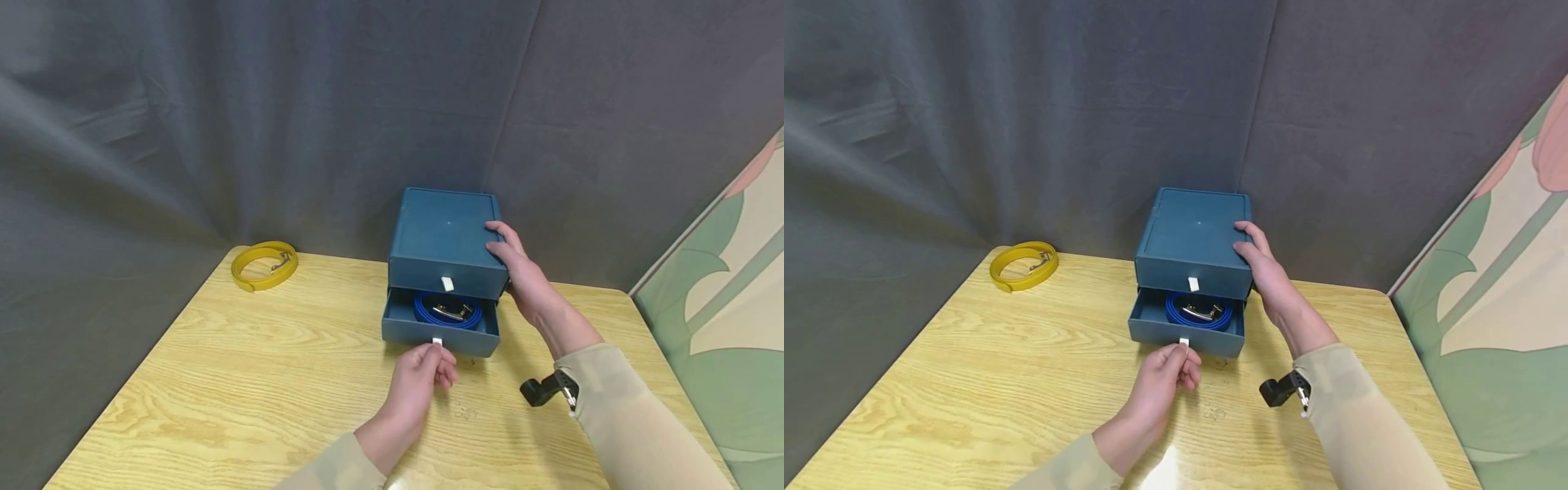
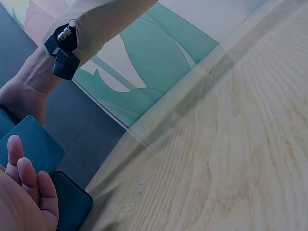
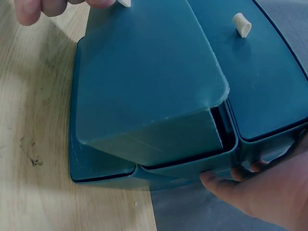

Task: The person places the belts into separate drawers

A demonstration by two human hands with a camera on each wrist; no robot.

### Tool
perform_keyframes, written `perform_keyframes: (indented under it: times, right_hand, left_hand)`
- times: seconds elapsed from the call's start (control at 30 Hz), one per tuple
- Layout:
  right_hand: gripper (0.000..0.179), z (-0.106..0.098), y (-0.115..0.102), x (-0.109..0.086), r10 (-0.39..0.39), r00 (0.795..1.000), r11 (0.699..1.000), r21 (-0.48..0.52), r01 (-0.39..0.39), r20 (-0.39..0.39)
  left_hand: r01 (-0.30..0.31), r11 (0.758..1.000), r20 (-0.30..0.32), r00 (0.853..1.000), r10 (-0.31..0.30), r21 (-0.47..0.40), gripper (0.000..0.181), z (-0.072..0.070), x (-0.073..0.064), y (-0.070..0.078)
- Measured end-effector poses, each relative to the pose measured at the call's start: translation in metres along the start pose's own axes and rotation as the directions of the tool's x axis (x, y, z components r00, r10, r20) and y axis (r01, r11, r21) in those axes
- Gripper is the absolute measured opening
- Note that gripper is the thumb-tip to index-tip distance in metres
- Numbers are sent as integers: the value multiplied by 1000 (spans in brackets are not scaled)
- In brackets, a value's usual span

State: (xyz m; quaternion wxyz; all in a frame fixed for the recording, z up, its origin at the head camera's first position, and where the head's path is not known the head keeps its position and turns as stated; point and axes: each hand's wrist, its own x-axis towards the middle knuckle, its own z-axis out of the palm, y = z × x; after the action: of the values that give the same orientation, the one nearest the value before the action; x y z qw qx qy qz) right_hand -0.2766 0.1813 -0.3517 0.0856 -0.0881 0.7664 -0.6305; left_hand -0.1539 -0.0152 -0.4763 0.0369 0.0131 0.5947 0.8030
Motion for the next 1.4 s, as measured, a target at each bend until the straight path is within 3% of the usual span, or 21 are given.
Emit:
perform_keyframes:
  times: [0.5,1.4]
  right_hand:
    - [60,1,-3,2,-7,1000,1000,-10,7,5]
    - [59,0,-2,-1,-5,1000,1000,-4,5,0]
  left_hand:
    - [-35,999,-27,999,35,8,35,2,17,3]
    - [-28,1000,-43,999,28,2,36,6,34,1]
